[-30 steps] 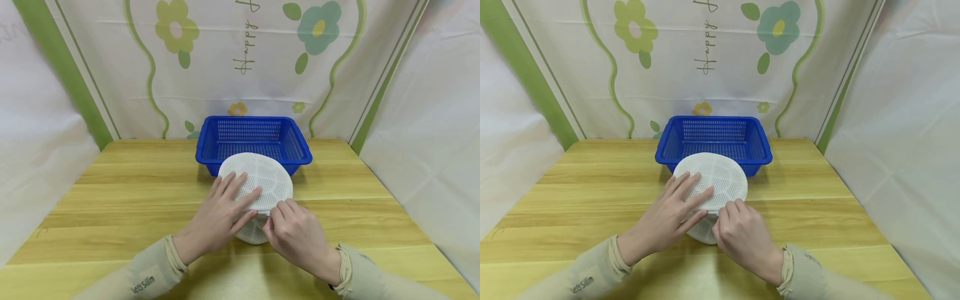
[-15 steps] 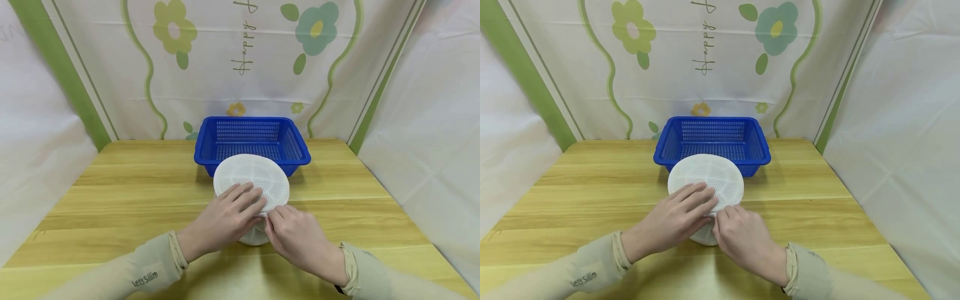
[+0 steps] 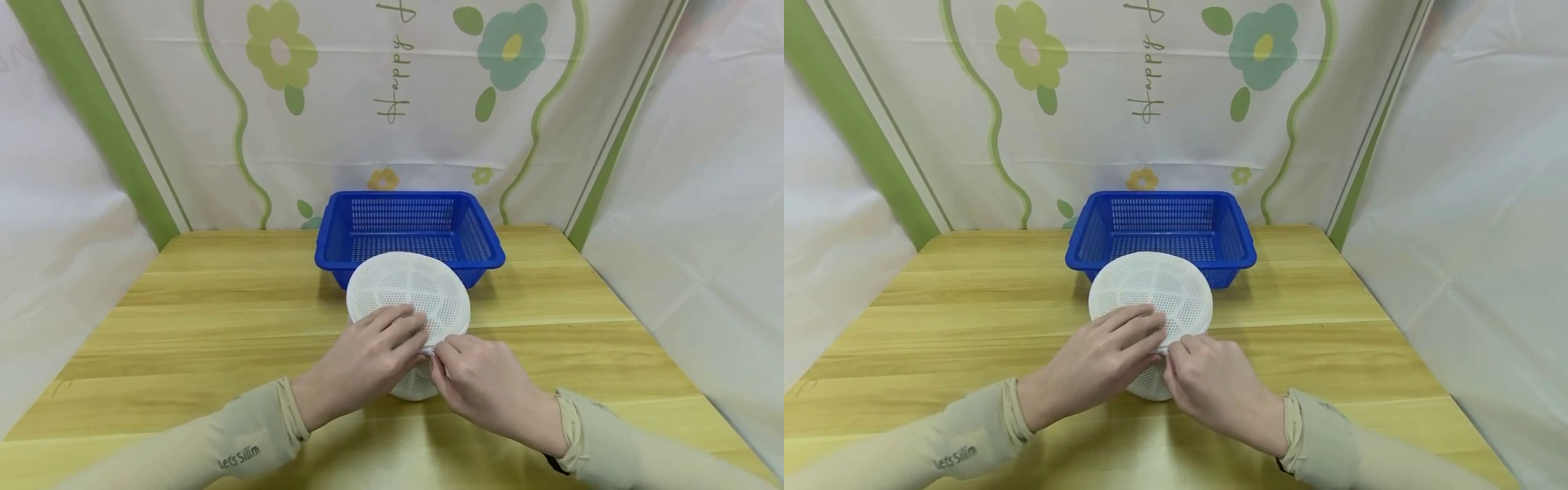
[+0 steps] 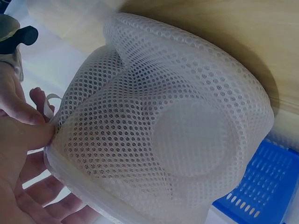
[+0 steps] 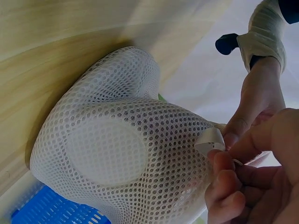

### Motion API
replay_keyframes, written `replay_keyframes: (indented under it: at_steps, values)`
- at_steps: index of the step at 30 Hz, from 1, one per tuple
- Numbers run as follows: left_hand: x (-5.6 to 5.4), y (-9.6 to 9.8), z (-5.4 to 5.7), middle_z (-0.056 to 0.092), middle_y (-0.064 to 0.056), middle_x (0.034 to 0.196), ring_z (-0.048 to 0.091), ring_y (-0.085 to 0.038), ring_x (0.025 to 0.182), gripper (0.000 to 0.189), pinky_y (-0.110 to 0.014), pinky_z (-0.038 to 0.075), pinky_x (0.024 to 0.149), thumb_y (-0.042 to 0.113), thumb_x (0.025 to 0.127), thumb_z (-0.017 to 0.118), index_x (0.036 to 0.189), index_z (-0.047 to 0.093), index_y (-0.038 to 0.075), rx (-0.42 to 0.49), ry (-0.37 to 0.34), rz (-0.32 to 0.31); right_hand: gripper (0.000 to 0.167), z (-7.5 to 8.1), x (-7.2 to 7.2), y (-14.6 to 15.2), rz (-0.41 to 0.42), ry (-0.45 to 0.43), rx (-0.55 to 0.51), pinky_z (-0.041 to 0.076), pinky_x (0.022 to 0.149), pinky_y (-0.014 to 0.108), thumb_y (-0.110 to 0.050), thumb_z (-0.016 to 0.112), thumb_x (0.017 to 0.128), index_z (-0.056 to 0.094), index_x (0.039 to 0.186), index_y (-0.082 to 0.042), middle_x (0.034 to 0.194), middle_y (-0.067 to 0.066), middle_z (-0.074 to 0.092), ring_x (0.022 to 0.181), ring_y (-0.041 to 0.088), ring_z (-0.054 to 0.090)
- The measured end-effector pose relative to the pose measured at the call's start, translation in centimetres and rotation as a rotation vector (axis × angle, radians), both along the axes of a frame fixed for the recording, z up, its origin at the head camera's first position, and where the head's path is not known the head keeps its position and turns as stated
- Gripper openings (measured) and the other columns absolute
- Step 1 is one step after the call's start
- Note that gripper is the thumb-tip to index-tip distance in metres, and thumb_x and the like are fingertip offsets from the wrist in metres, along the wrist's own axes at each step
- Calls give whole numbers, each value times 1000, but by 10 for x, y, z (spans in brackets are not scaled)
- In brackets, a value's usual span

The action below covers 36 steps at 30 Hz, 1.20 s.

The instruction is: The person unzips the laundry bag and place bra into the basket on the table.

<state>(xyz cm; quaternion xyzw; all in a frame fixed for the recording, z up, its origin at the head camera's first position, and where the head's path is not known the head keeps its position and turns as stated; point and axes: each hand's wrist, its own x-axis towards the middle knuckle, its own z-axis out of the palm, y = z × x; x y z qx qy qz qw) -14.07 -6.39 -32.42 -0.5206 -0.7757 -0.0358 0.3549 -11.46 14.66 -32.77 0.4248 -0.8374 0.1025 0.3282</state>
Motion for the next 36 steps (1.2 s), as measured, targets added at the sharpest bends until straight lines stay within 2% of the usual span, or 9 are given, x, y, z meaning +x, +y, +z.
replay_keyframes:
  at_steps: [5, 10, 13, 25, 29, 32, 36]
  values:
    - [1, 0, -2, 66, -10, 114, 61, -27, 110, 24, -34, 48, 99, 22, 93, 69, 105, 70, 1, 4, 70, 4, 16, 0, -1, 1, 9, -3, -3, 36, 36, 19, -10, 56, 82, 54, 67, -13, 62, -6, 47, 49, 8, 44]
    - [0, -2, -5, 67, -11, 111, 62, -26, 106, 28, -34, 51, 94, 19, 103, 50, 107, 70, -1, 20, 130, -8, 17, 0, -2, 1, 22, -4, -18, 34, 36, 18, -10, 57, 82, 53, 66, -14, 61, -7, 47, 48, 7, 44]
    - [0, -2, -5, 67, -10, 110, 63, -25, 104, 34, -34, 52, 92, 16, 106, 42, 107, 70, -1, 34, 133, -15, 16, 1, -3, 2, 26, -5, -24, 34, 35, 18, -10, 58, 81, 54, 66, -14, 61, -7, 47, 48, 7, 45]
    - [3, -7, -7, 67, -10, 108, 62, -24, 101, 38, -32, 53, 89, 7, 105, 35, 105, 72, -1, 29, 130, -14, 16, 0, 0, 6, 21, -38, -57, 32, 37, 16, -10, 59, 80, 54, 66, -16, 62, -11, 47, 50, 3, 42]
    - [7, -8, -6, 68, -10, 107, 62, -26, 100, 29, -32, 54, 88, 10, 103, 46, 104, 71, -2, 84, 58, -3, 11, 0, 2, 6, 26, -51, -54, 37, 38, 18, -10, 59, 83, 60, 72, -13, 65, -8, 53, 52, 4, 47]
    - [13, -7, -5, 68, -10, 107, 61, -28, 102, 19, -33, 53, 90, 13, 96, 62, 104, 71, -1, 135, -21, 23, 12, 1, 4, 3, 18, -55, -54, 40, 38, 20, -11, 59, 85, 60, 73, -12, 66, -7, 55, 52, 6, 50]
    - [19, -3, -3, 68, -8, 106, 61, -27, 103, 20, -33, 51, 94, 12, 85, 75, 102, 72, 2, 175, -94, 71, 14, 1, 7, 0, -17, -85, -84, 39, 38, 19, -10, 62, 84, 59, 71, -13, 64, -9, 53, 51, 5, 47]
